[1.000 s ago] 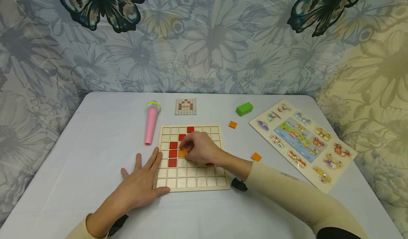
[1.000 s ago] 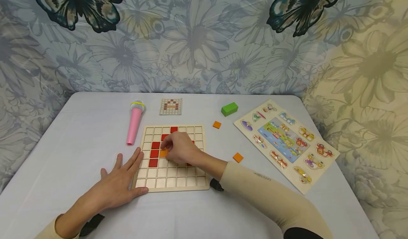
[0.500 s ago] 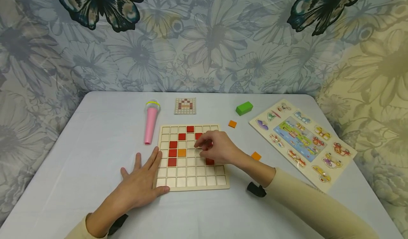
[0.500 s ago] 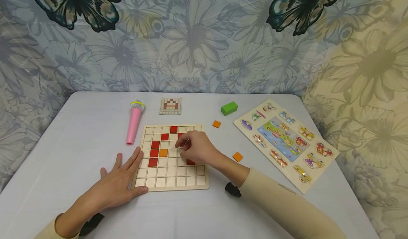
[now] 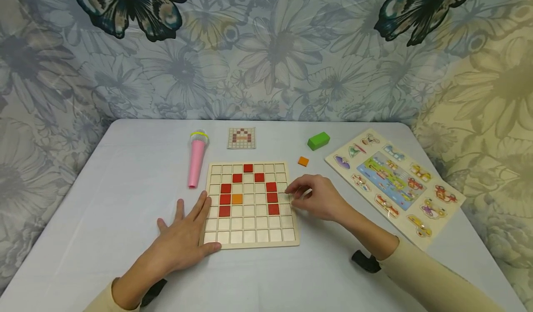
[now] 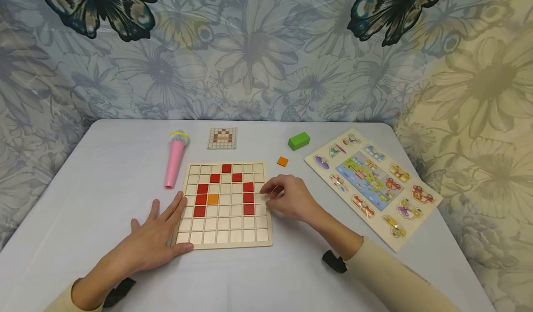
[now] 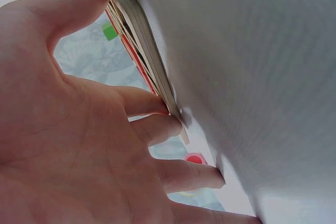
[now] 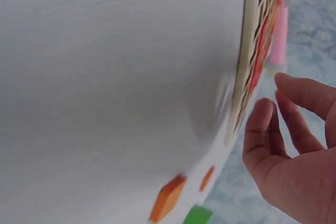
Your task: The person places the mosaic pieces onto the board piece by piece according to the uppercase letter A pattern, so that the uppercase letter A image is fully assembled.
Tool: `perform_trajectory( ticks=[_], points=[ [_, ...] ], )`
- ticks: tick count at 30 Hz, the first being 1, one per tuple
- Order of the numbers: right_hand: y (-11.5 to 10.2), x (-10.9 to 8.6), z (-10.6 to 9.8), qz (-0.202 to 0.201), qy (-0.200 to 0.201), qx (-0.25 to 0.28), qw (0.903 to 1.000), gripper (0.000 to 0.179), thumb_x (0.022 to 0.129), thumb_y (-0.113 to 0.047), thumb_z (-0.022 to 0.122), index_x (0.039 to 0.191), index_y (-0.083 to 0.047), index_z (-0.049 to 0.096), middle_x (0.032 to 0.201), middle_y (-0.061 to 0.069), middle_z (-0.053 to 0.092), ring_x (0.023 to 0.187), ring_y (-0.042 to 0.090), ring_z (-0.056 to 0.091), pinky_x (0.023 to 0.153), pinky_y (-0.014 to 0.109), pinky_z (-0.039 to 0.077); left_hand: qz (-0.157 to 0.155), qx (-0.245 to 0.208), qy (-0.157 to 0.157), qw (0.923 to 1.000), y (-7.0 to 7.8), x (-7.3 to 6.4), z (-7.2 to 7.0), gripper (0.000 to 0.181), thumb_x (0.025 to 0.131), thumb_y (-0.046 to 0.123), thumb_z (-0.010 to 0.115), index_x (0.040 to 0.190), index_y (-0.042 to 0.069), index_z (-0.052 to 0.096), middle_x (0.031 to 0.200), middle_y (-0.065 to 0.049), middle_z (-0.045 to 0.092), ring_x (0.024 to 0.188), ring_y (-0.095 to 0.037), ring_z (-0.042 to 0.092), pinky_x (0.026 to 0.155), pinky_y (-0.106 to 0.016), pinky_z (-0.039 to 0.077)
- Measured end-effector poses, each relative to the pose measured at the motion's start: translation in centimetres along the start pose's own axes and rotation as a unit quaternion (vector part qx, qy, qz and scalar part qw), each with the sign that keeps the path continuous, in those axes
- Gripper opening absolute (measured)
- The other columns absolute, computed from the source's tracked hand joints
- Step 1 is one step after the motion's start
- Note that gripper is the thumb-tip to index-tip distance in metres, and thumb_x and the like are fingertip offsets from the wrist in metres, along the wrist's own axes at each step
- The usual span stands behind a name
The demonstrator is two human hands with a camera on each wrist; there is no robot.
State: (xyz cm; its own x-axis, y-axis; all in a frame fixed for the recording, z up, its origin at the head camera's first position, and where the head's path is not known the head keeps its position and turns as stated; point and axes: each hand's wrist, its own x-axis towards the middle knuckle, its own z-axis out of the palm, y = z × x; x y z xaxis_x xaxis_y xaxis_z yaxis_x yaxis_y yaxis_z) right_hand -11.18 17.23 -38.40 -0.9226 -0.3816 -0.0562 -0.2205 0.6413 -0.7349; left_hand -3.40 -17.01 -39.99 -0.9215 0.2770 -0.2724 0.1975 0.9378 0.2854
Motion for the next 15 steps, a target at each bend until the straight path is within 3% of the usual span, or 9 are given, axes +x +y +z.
perform_trajectory(
  ticks=[15],
  points=[
    [3.9, -2.9, -3.5, 0.035, 0.042, -0.027, 0.9982, 0.029, 0.084, 0.009, 0.071, 0.105, -0.008, 0.079, 0.104, 0.008, 0.075, 0.09, 0.019, 0.065, 0.076, 0.027, 0.057, 0.003, 0.009, 0.004, 1.0, 0.1, 0.1, 0.1, 0.115, 0.085, 0.066, 0.074, 0.168, 0.009, 0.018, 0.177, -0.007, 0.01, 0.147, -0.07, 0.017, 0.087, -0.096, 0.024]
  ],
)
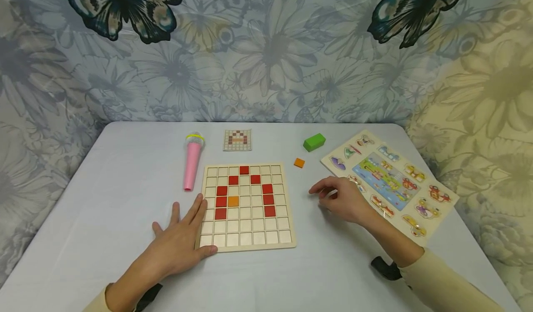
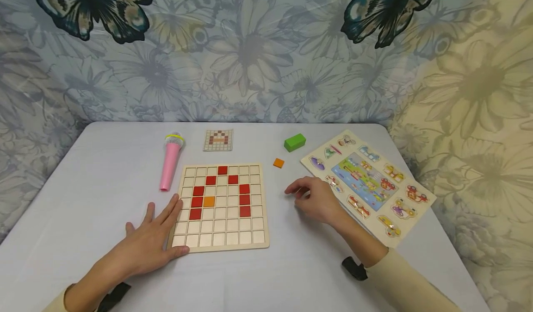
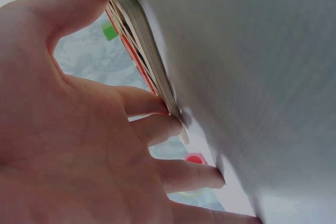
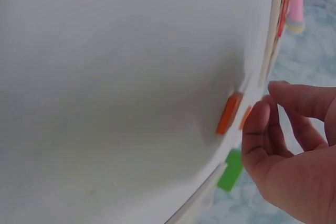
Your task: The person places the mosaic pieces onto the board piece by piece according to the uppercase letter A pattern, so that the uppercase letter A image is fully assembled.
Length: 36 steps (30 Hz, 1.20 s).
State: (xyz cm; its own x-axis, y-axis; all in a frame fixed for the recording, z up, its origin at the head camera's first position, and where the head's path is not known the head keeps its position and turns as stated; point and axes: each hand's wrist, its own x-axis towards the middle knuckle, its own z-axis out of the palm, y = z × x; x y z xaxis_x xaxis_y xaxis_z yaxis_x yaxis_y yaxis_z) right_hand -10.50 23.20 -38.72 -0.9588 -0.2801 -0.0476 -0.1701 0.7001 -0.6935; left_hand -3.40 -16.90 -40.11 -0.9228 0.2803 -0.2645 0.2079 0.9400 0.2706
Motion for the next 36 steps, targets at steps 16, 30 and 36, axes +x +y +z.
perform_trajectory(
  ticks=[16, 30, 36],
  points=[
    [2.0, -1.3, -1.2, 0.028, -0.016, -0.031, 0.999, 0.038, 0.08, 0.015, 0.068, 0.105, -0.011, 0.079, 0.106, 0.006, 0.074, 0.092, 0.022, 0.062, 0.074, 0.026, 0.053, 0.003, -0.001, 0.002, 1.0, -0.2, -0.2, 0.1, 0.113, 0.086, 0.064, 0.074, 0.168, 0.01, 0.018, 0.177, -0.006, 0.011, 0.148, -0.068, 0.018, 0.088, -0.095, 0.026],
    [2.5, -1.2, -1.1, 0.004, -0.011, -0.063, 0.998, 0.033, 0.079, 0.01, 0.079, 0.101, -0.015, 0.082, 0.101, 0.001, 0.072, 0.09, 0.019, 0.062, 0.074, 0.025, 0.053, 0.002, 0.001, 0.0, 1.0, -0.1, -0.1, 0.1, 0.113, 0.086, 0.065, 0.074, 0.168, 0.01, 0.017, 0.177, -0.006, 0.01, 0.149, -0.068, 0.017, 0.088, -0.095, 0.024],
    [2.2, -1.2, -0.9, 0.009, -0.013, -0.057, 0.9983, 0.031, 0.08, 0.007, 0.08, 0.103, -0.013, 0.082, 0.101, 0.003, 0.071, 0.089, 0.018, 0.063, 0.074, 0.024, 0.053, 0.002, 0.005, -0.001, 1.0, 0.0, -0.1, 0.1, 0.113, 0.086, 0.065, 0.074, 0.168, 0.01, 0.018, 0.177, -0.006, 0.01, 0.148, -0.068, 0.018, 0.088, -0.095, 0.025]
  ],
)
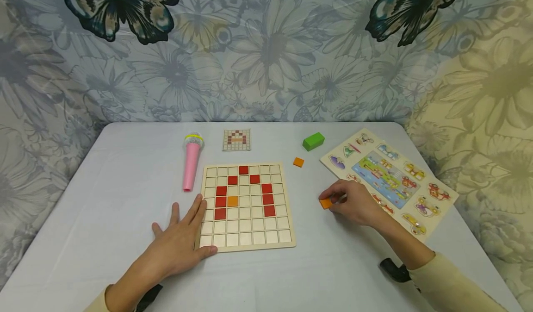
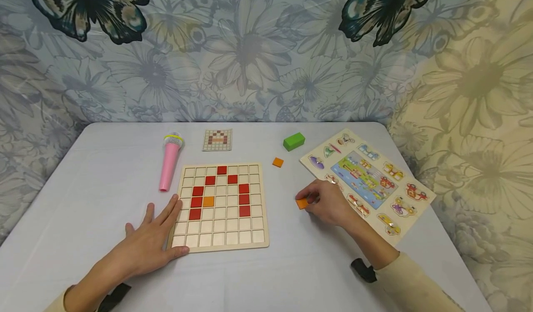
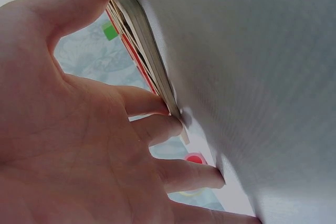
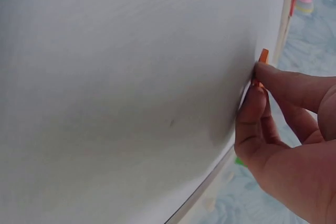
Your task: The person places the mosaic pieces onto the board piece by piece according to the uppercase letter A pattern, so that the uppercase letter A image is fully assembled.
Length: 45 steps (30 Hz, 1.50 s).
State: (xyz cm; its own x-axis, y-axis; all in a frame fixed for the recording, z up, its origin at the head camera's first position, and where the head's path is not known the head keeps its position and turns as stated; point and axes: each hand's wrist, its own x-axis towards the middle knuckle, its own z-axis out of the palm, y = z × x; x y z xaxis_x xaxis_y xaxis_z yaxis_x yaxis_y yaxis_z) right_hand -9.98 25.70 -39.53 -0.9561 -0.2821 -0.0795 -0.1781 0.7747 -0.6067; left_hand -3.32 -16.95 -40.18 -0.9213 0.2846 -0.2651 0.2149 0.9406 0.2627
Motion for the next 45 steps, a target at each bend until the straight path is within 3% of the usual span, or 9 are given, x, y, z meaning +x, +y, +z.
perform_trajectory(
  ticks=[9, 19, 30, 45],
  points=[
    [-0.7, 0.9, 0.6, 0.011, -0.003, 0.022, 0.9997, 0.029, 0.084, 0.005, 0.079, 0.108, -0.01, 0.081, 0.105, 0.004, 0.073, 0.093, 0.019, 0.062, 0.08, 0.025, 0.056, 0.002, -0.009, -0.001, 1.0, 0.0, -0.2, 0.0, 0.111, 0.087, 0.063, 0.074, 0.168, 0.01, 0.018, 0.177, -0.006, 0.009, 0.149, -0.068, 0.016, 0.088, -0.096, 0.023],
    [-2.3, 2.3, 1.4, 0.004, -0.025, 0.083, 0.9963, 0.028, 0.086, -0.001, 0.08, 0.113, -0.009, 0.08, 0.11, 0.007, 0.074, 0.096, 0.02, 0.063, 0.08, 0.023, 0.054, 0.003, -0.007, -0.003, 1.0, 0.0, -0.1, 0.0, 0.111, 0.088, 0.063, 0.073, 0.168, 0.009, 0.018, 0.177, -0.006, 0.009, 0.148, -0.068, 0.016, 0.088, -0.096, 0.023],
    [-4.8, 4.0, 3.0, -0.011, -0.029, 0.11, 0.9934, 0.027, 0.086, -0.001, 0.08, 0.111, -0.01, 0.081, 0.109, 0.006, 0.075, 0.094, 0.02, 0.063, 0.08, 0.025, 0.053, 0.003, -0.009, -0.003, 1.0, 0.1, 0.0, -0.2, 0.111, 0.088, 0.062, 0.074, 0.167, 0.009, 0.018, 0.177, -0.006, 0.009, 0.148, -0.068, 0.016, 0.089, -0.096, 0.022],
    [-9.3, 5.9, 5.9, -0.024, -0.079, 0.147, 0.9856, 0.025, 0.084, -0.003, 0.082, 0.108, -0.011, 0.082, 0.106, 0.004, 0.074, 0.086, 0.016, 0.064, 0.078, 0.031, 0.054, -0.002, -0.011, -0.004, 0.9999, 0.0, -0.1, -0.2, 0.111, 0.087, 0.061, 0.075, 0.167, 0.009, 0.019, 0.177, -0.006, 0.009, 0.148, -0.068, 0.016, 0.089, -0.096, 0.022]
  ],
)
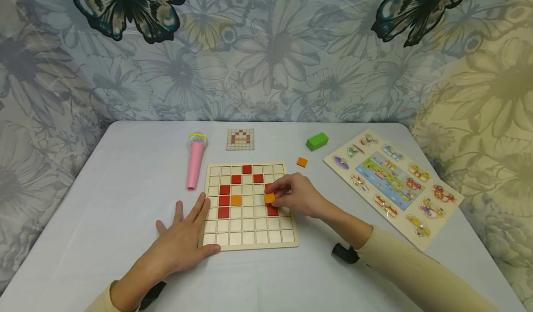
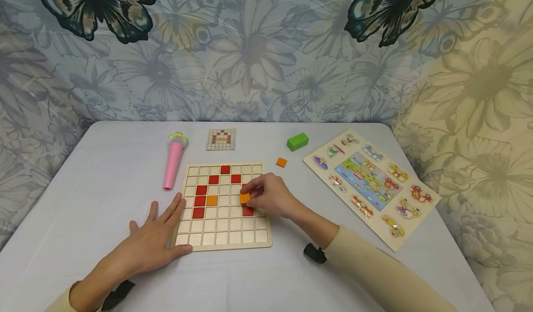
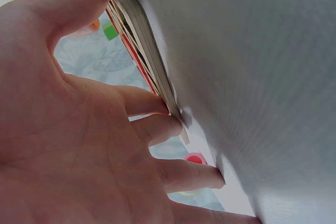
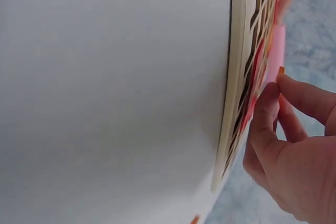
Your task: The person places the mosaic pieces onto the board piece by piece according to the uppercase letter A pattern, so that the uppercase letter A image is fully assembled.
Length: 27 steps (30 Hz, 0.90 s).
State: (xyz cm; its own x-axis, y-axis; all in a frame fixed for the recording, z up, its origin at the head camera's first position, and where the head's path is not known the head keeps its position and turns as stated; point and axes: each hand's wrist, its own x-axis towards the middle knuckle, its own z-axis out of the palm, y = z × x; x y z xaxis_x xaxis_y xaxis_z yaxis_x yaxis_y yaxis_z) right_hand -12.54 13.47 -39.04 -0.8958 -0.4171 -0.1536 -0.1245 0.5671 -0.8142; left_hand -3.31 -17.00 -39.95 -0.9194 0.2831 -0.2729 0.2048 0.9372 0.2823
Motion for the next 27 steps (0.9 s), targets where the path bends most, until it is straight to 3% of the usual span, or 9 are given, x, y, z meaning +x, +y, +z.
perform_trajectory(
  ticks=[8, 18, 27],
  points=[
    [-1.5, 1.4, 1.9, 0.004, -0.007, -0.032, 0.9995, 0.022, 0.082, -0.003, 0.083, 0.102, -0.012, 0.082, 0.088, 0.0, 0.074, 0.08, 0.012, 0.064, 0.077, 0.029, 0.054, -0.004, 0.0, -0.007, 1.0, -0.1, 0.1, 0.1, 0.113, 0.086, 0.062, 0.075, 0.168, 0.009, 0.018, 0.177, -0.006, 0.009, 0.149, -0.068, 0.015, 0.09, -0.096, 0.022],
    [-2.3, 2.7, 3.2, 0.004, -0.014, -0.064, 0.9978, 0.021, 0.083, 0.0, 0.082, 0.101, -0.01, 0.082, 0.084, -0.002, 0.073, 0.076, 0.01, 0.063, 0.072, 0.024, 0.053, -0.003, -0.001, -0.007, 1.0, -0.1, 0.1, 0.0, 0.112, 0.087, 0.063, 0.074, 0.168, 0.009, 0.018, 0.177, -0.006, 0.009, 0.148, -0.069, 0.016, 0.089, -0.096, 0.023],
    [-3.0, 3.2, 3.9, -0.006, -0.011, -0.095, 0.9954, 0.02, 0.083, 0.001, 0.082, 0.101, -0.009, 0.082, 0.092, 0.002, 0.076, 0.075, 0.01, 0.062, 0.072, 0.023, 0.054, 0.0, 0.003, 0.0, 1.0, -0.1, 0.0, 0.1, 0.111, 0.087, 0.063, 0.074, 0.167, 0.009, 0.019, 0.177, -0.006, 0.01, 0.148, -0.068, 0.017, 0.089, -0.096, 0.023]
  ],
)
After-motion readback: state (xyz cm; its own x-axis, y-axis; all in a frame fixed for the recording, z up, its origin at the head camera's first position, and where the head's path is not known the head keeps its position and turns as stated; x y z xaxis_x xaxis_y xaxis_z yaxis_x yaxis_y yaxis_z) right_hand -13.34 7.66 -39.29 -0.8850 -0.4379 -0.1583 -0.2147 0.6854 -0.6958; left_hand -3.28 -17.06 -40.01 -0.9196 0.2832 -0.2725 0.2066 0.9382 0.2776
